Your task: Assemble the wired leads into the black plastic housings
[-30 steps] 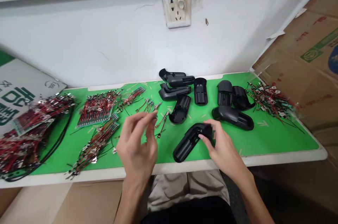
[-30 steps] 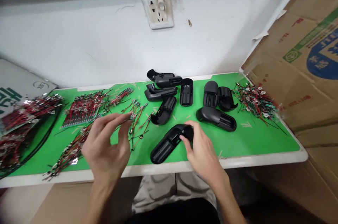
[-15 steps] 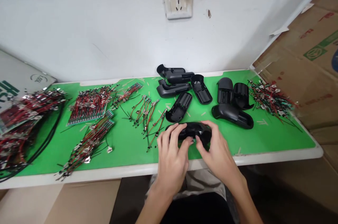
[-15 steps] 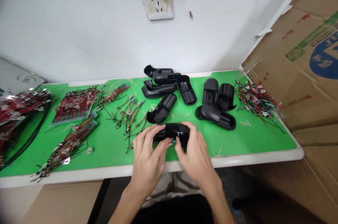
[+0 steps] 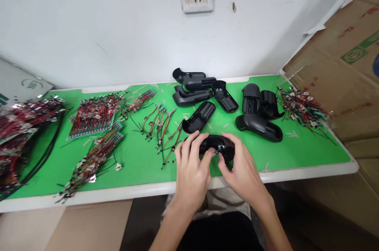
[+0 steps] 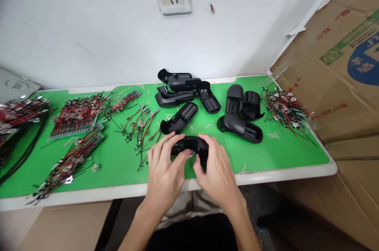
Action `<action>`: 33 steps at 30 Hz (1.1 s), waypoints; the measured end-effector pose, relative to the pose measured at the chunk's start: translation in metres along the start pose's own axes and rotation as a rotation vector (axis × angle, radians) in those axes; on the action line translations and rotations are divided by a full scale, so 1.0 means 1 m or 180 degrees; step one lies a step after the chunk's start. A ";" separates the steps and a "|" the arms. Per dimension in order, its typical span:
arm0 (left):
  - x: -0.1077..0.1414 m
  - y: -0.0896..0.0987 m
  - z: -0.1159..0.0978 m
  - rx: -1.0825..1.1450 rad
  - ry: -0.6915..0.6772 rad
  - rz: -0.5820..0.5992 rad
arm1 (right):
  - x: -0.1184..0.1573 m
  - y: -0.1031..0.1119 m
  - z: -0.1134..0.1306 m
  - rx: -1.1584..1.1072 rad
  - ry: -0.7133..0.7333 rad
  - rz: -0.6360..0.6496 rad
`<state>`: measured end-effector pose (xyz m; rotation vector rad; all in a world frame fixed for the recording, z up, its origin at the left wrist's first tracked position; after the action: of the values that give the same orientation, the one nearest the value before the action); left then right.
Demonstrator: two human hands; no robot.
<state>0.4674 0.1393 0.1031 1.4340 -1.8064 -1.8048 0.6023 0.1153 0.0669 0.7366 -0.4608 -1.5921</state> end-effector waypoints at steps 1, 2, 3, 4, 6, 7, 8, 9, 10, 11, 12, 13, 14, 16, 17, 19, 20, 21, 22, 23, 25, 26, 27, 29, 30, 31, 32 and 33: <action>-0.001 0.000 -0.001 -0.0027 -0.0002 0.0020 | 0.000 0.000 0.000 0.0003 0.0006 -0.0011; -0.002 0.000 -0.001 -0.0051 -0.0003 0.0039 | 0.000 -0.001 0.000 0.0003 0.0009 -0.0017; -0.002 -0.001 -0.002 -0.0078 -0.0002 0.0058 | 0.000 -0.001 -0.001 0.0001 0.0009 -0.0021; -0.003 -0.001 -0.002 -0.0107 0.0001 0.0079 | 0.000 -0.001 -0.001 -0.0001 0.0005 -0.0020; -0.006 -0.001 -0.003 -0.0174 -0.0008 0.0148 | -0.001 -0.001 -0.002 0.0005 0.0010 -0.0010; -0.007 0.000 -0.002 -0.0207 -0.0034 0.0201 | -0.001 -0.001 -0.003 0.0013 0.0025 -0.0007; -0.009 0.000 -0.002 -0.0235 -0.0069 0.0262 | -0.001 -0.001 -0.003 0.0022 0.0042 -0.0007; -0.011 0.000 -0.001 -0.0252 -0.0105 0.0324 | -0.001 -0.001 -0.003 0.0034 0.0064 -0.0010; -0.014 0.001 0.001 -0.0250 -0.0137 0.0386 | -0.001 -0.001 -0.003 0.0044 0.0090 -0.0009; -0.016 0.003 0.004 -0.0233 -0.0162 0.0451 | -0.001 -0.001 -0.003 0.0053 0.0118 -0.0008; -0.019 0.004 0.007 -0.0209 -0.0185 0.0522 | -0.001 -0.001 -0.003 0.0061 0.0142 -0.0006; -0.022 0.005 0.011 -0.0186 -0.0212 0.0601 | -0.001 -0.001 -0.003 0.0065 0.0157 0.0003; -0.025 0.006 0.014 -0.0165 -0.0255 0.0694 | 0.000 -0.001 -0.002 0.0067 0.0164 0.0012; -0.029 0.006 0.018 -0.0146 -0.0398 0.0927 | 0.000 -0.001 -0.002 0.0055 0.0156 0.0029; -0.031 0.005 0.020 -0.0142 -0.0476 0.1043 | 0.000 -0.001 -0.001 0.0044 0.0153 0.0034; -0.033 0.002 0.022 -0.0105 -0.0601 0.1239 | -0.001 -0.001 -0.001 0.0013 0.0153 0.0049; -0.034 0.000 0.022 -0.0077 -0.0644 0.1312 | -0.001 0.000 -0.001 -0.0004 0.0157 0.0054; -0.034 -0.001 0.023 -0.0049 -0.0664 0.1356 | -0.001 0.000 -0.001 -0.0022 0.0154 0.0061; -0.034 -0.003 0.024 -0.0015 -0.0668 0.1374 | 0.000 0.000 -0.001 -0.0041 0.0143 0.0070; -0.034 -0.004 0.025 0.0021 -0.0667 0.1377 | 0.000 0.000 -0.001 -0.0060 0.0125 0.0082; -0.033 -0.007 0.026 0.0104 -0.0661 0.1346 | 0.000 0.000 -0.002 -0.0096 0.0094 0.0109; -0.032 -0.008 0.027 0.0146 -0.0652 0.1324 | 0.000 0.001 -0.002 -0.0109 0.0090 0.0122; -0.032 -0.009 0.028 0.0189 -0.0649 0.1315 | -0.001 0.001 -0.002 -0.0120 0.0098 0.0129; -0.031 -0.010 0.028 0.0249 -0.0619 0.1299 | -0.002 0.002 -0.001 -0.0134 0.0134 0.0134; -0.031 -0.010 0.028 0.0266 -0.0583 0.1297 | -0.003 0.002 -0.002 -0.0139 0.0142 0.0137; -0.031 -0.010 0.028 0.0283 -0.0540 0.1310 | -0.003 0.002 -0.002 -0.0142 0.0141 0.0139; -0.031 -0.011 0.028 0.0300 -0.0493 0.1332 | -0.003 0.001 -0.002 -0.0140 0.0134 0.0142; -0.032 -0.011 0.028 0.0313 -0.0446 0.1362 | -0.003 0.001 -0.003 -0.0133 0.0123 0.0145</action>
<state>0.4679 0.1831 0.1020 0.8726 -2.0992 -1.6447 0.6049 0.1185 0.0660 0.7192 -0.4123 -1.5380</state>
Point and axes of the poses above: each hand's wrist, its own x-axis away from the middle knuckle, its own y-axis out of the back of the hand, z = x × y, the point moved 6 cm from there along -x, towards the middle knuckle, and after that the axes turned 6 degrees about z, right-handed, at the moved point
